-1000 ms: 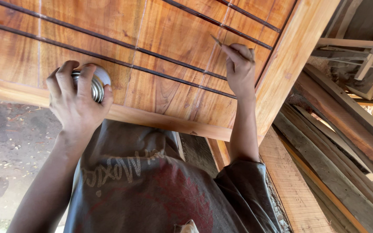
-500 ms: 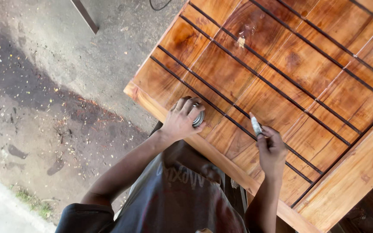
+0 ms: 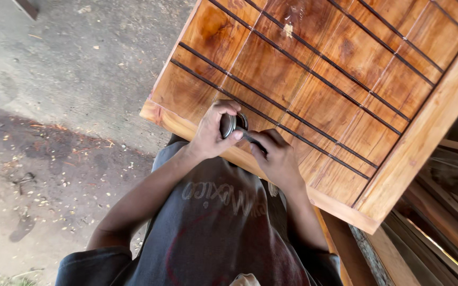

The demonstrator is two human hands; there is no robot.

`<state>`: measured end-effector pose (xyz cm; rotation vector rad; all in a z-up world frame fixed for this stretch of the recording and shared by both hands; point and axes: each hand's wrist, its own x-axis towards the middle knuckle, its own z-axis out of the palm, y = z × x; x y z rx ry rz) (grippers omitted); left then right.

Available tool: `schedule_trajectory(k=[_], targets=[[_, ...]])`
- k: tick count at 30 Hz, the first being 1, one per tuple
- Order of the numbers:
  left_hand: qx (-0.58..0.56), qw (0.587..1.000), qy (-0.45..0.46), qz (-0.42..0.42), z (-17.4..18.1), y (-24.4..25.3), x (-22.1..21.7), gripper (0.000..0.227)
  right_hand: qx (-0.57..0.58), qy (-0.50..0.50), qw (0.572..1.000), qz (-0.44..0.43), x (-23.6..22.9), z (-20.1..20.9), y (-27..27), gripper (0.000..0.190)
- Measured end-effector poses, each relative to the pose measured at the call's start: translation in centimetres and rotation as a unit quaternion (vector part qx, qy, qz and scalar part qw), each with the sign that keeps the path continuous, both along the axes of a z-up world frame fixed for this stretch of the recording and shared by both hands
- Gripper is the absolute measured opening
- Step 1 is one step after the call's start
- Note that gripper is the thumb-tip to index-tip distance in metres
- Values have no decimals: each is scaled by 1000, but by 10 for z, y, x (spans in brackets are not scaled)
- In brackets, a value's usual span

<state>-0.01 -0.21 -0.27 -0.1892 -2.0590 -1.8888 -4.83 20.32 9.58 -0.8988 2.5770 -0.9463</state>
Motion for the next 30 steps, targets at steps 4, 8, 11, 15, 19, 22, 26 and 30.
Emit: schedule_trajectory(k=[4,8,11,15,19,22,26,30], targets=[[-17,999,36,-37,8,-8,-4,49,107,33,994,10,-2,33,-1,17],[3,997,45,-67,9,-14,-7,50,119,135,984,-13,-3,38,-4,21],[6,995,49,-87,5,-10,-10,53,102,171,980,13,4,12,-20,21],[12,995,41,-89,3,-9,-11,55,153,184,970,46,15,5,-6,28],[145,988,30,-54,7,-15,1,54,200,153,967,25,18,34,37,32],[-6,1000,-15,-15,6,-42,14,75,212,154,965,-30,17,52,49,30],[-98,980,-161,-68,5,-55,22,89,297,43,950,-81,10,59,26,33],[-161,976,-138,-48,12,-39,19,81,164,153,974,-5,3,66,0,19]])
